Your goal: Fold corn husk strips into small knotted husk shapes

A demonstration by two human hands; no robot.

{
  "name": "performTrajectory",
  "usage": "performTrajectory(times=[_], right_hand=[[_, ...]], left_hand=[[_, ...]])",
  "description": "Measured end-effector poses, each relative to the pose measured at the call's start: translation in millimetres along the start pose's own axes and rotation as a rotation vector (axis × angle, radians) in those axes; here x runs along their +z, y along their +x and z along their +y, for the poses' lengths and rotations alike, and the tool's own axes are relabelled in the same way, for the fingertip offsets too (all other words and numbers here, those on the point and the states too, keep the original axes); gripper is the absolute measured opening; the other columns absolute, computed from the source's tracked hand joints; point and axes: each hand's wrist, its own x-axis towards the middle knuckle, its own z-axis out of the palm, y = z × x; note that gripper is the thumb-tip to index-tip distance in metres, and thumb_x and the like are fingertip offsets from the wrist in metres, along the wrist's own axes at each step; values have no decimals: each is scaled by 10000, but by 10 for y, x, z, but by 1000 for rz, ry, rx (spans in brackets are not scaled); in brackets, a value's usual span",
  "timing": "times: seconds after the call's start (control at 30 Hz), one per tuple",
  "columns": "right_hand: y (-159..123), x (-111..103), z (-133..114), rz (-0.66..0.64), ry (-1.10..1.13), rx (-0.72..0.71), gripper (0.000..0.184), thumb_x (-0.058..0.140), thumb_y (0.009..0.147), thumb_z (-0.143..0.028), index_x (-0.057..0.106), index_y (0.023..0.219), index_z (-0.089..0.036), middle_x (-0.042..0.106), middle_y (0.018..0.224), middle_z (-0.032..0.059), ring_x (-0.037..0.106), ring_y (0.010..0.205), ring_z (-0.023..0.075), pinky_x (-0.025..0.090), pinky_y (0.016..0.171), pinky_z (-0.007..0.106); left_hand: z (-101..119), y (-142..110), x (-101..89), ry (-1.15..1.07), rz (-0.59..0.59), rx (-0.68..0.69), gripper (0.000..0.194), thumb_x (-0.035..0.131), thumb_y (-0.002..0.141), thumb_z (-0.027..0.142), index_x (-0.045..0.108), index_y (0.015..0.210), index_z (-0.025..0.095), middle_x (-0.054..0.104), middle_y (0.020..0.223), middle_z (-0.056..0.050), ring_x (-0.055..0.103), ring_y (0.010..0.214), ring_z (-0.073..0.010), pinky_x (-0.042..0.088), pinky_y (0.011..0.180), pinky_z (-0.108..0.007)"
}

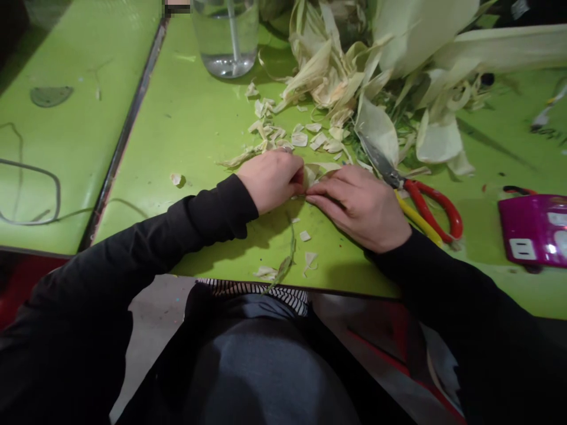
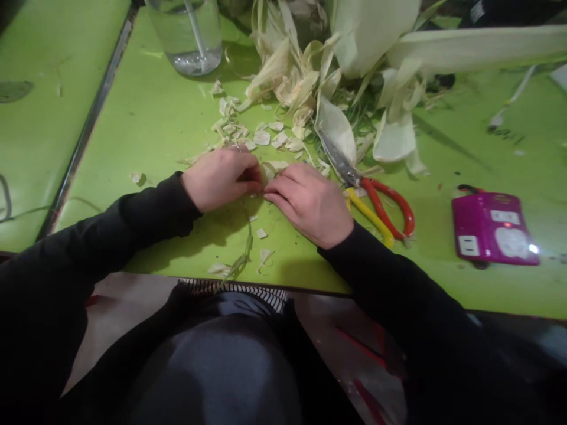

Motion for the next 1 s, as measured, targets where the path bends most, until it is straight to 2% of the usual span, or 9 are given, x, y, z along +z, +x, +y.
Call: performTrajectory(times=[0.2,0.33,0.57,0.7,0.87,1.0], right_hand=[[-3,14,5,-25,-109,-51,287,469,998,-329,726,948,-212,706,906,110,650,892,287,516,781,441],[-4,46,6,-22,-150,-39,309,436,1007,-328,714,953,-205,690,905,114,636,869,278,518,752,431],[9,84,33,38,-77,-17,260,467,1005,-317,678,925,-187,675,879,101,631,834,245,539,749,381],[-3,105,48,65,-82,-14,227,489,991,-307,667,925,-183,666,872,91,635,820,241,534,720,370],[-19,108,44,82,-30,-30,190,535,963,-314,668,947,-179,665,862,82,638,823,241,531,723,367],[-19,101,35,62,1,-13,172,548,952,-311,667,940,-187,678,889,84,635,857,247,524,751,375]], left_hand=[[-42,-99,-33,-12,-30,110,145,606,881,184,727,954,148,700,981,-82,652,922,-199,521,830,-319],[-102,-154,-33,22,10,244,197,539,916,205,721,985,171,694,983,-72,660,924,-188,503,806,-292],[-79,-136,-35,53,-47,162,209,561,925,279,723,1018,184,706,934,-57,655,887,-185,472,754,-274],[3,-147,-57,144,-53,122,272,490,979,304,718,1065,183,701,1005,-64,657,929,-183,452,725,-267],[34,-149,-44,191,-50,148,296,449,998,279,708,1088,169,691,1022,-70,663,920,-174,446,713,-266],[-16,-146,24,162,16,186,299,459,989,289,717,1040,147,691,989,-90,669,902,-186,461,693,-273]])
